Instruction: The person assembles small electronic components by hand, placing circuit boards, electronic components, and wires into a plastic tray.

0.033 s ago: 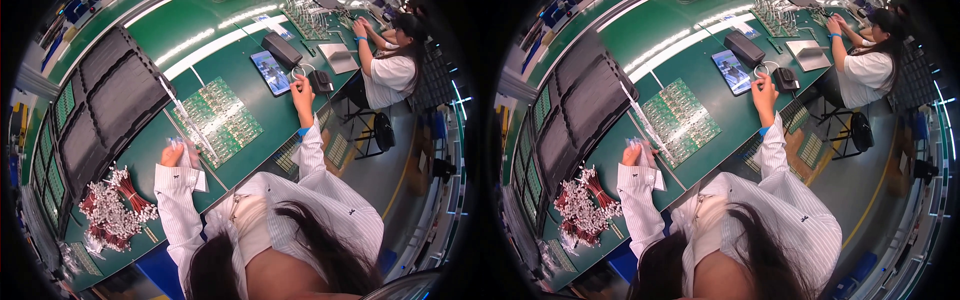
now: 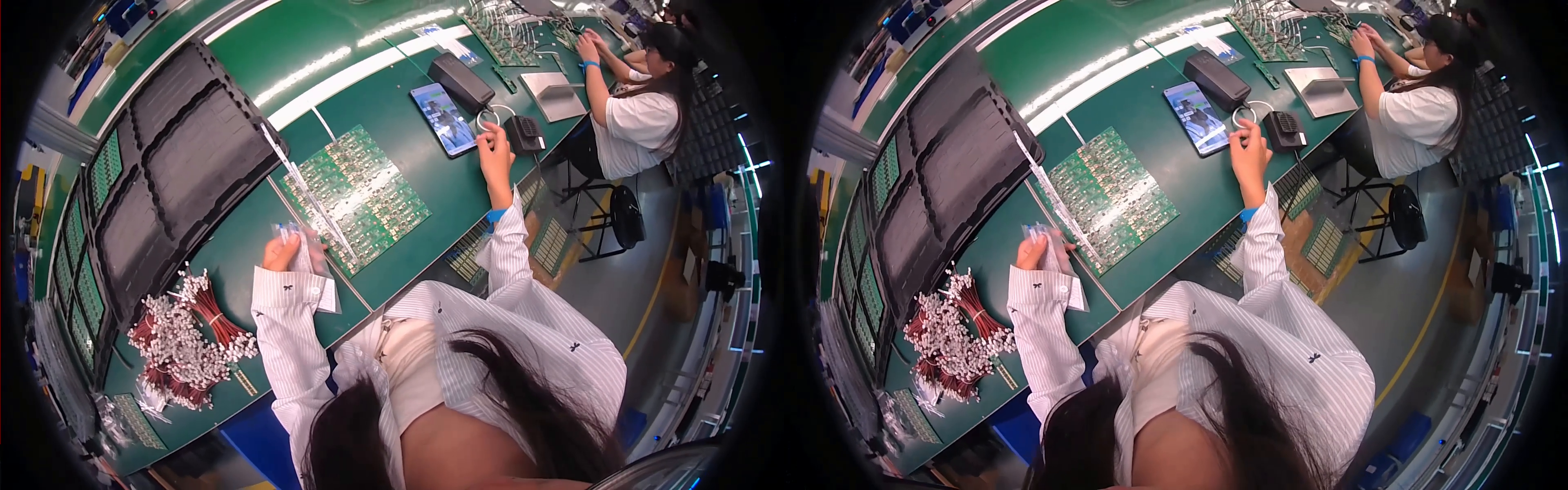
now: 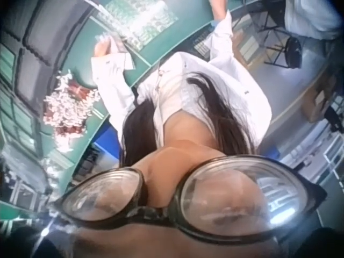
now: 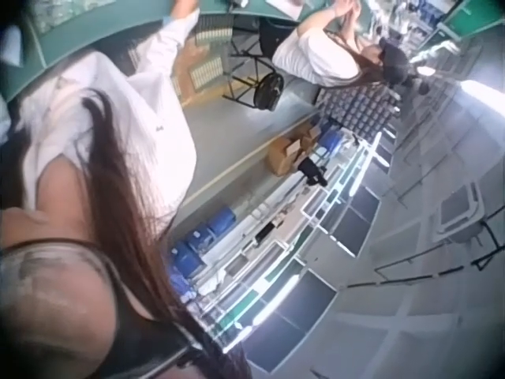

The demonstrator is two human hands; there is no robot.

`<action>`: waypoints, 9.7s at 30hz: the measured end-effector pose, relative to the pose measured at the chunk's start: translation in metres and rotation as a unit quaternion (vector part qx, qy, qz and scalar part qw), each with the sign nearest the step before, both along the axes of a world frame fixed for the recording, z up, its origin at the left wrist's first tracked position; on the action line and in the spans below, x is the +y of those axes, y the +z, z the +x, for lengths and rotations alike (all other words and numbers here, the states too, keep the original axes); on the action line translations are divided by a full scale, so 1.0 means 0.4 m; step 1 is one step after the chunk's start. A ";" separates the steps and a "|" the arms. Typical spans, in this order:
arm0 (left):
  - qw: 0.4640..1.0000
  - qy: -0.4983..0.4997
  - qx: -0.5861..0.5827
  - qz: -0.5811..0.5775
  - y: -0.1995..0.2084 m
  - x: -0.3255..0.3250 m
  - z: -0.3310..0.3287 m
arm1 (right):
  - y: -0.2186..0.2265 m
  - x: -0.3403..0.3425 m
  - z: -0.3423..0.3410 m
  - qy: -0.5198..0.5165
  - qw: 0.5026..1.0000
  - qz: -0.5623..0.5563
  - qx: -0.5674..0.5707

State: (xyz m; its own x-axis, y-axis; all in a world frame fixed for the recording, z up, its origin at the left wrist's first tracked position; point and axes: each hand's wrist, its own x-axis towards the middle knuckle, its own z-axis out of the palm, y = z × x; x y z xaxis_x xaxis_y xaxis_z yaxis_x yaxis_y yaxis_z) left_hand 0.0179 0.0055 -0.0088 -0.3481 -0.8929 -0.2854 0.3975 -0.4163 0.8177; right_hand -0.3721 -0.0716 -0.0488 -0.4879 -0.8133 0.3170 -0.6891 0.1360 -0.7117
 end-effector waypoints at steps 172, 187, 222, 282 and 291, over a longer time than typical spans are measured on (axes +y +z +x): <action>0.983 -0.105 -0.145 -0.052 0.068 0.035 -0.002 | 0.115 -0.022 0.275 0.348 0.912 -0.057 0.210; 0.982 -0.114 -0.142 -0.042 0.064 0.031 -0.006 | 0.133 -0.067 0.342 0.488 0.865 0.013 -0.115; 0.986 -0.097 -0.134 -0.029 0.060 0.032 -0.007 | 0.112 -0.062 0.362 0.522 0.837 -0.109 0.118; 0.977 -0.137 -0.155 -0.059 0.076 0.040 -0.018 | 0.290 0.147 0.469 0.485 0.864 0.044 -0.128; 0.971 -0.153 -0.172 -0.060 0.082 0.047 -0.016 | 0.288 0.144 0.475 0.488 0.837 0.082 -0.234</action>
State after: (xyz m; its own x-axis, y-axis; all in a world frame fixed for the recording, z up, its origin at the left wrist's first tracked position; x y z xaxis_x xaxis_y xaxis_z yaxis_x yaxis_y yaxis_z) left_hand 0.0114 0.0241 0.0241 -0.5050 -0.7965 -0.3325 -0.0345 -0.3663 0.9299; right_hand -0.1819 -0.0139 0.0664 0.3945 -0.9108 0.1215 -0.1794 -0.2060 -0.9620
